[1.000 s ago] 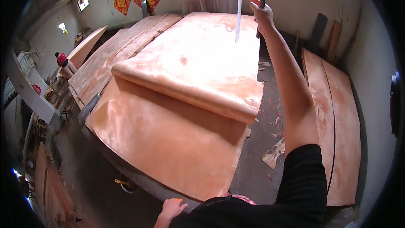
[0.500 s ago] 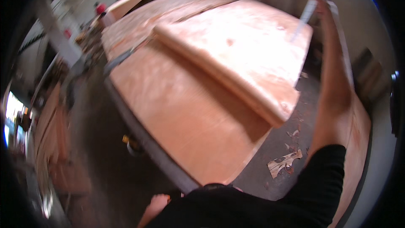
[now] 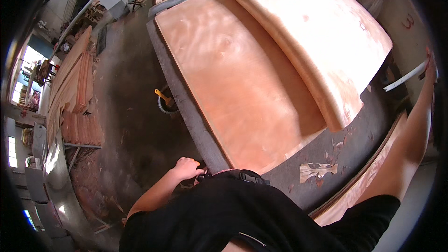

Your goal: The person uses a utility knife and a yellow plastic guide to cut thin sheets of wood veneer on a workbench. They repeatedly score the veneer along the guide, lift the cut sections, and peel them away from the underlying sheet.

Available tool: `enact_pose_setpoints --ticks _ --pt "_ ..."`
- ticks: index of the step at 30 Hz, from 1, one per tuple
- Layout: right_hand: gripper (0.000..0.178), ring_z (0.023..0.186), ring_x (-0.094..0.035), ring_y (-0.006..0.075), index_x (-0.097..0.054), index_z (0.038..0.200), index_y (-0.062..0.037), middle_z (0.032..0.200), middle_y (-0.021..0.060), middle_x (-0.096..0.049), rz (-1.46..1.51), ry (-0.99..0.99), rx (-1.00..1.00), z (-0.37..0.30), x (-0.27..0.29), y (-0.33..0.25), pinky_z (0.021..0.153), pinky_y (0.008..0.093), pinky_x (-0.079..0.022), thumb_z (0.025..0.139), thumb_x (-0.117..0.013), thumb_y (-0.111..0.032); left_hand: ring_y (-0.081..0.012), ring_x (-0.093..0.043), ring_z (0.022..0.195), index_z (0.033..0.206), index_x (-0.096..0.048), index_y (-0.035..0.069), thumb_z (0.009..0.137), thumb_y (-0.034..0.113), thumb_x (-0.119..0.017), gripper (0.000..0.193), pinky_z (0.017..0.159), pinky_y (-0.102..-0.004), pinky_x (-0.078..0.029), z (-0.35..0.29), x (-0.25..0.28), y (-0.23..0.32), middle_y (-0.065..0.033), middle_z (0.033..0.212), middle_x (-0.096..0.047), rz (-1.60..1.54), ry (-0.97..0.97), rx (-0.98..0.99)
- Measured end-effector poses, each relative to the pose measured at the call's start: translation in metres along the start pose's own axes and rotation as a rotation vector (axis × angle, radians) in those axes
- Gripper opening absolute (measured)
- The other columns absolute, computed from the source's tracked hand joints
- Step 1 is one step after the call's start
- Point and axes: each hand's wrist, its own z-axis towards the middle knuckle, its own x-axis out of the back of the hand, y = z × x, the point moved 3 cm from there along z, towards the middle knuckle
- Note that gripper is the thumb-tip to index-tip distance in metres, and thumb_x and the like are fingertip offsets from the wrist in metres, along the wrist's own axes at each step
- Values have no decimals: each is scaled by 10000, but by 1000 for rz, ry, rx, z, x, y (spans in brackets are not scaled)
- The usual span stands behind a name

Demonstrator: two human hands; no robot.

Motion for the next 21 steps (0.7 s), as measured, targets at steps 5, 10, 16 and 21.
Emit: enact_pose_setpoints --ticks 5,10,16,21 --pt "306 476 -393 33 -547 1121 -58 644 -37 -491 313 -14 -354 -117 -2 95 408 180 -283 866 -518 -225 -305 -585 889 931 -636 50 807 415 -529 399 776 -414 -455 3 19 8 -141 912 -628 26 27 -14" --pt "169 429 -288 36 -560 924 -53 603 -48 -410 458 -479 -448 -312 -98 44 410 174 -231 858 -562 -208 -304 -598 842 832 -647 63 800 464 -509 425 765 -408 -450 -22 -8 -13 -141 829 -634 14 38 47" --pt "224 447 -291 43 -521 975 -48 582 -50 -378 741 -764 -232 -437 -109 21 437 174 -232 820 -614 -180 -316 -585 900 967 -631 58 818 394 -527 382 781 -417 -462 -10 16 -22 -152 944 -624 -31 -113 66" --pt "89 399 -395 -4 -616 750 -85 584 -9 -613 1287 -1082 -29 -495 -127 -59 415 136 -288 805 -625 -155 -311 -549 981 1013 -599 28 814 370 -542 400 835 -394 -443 40 54 -61 -168 1030 -590 -132 308 -121"
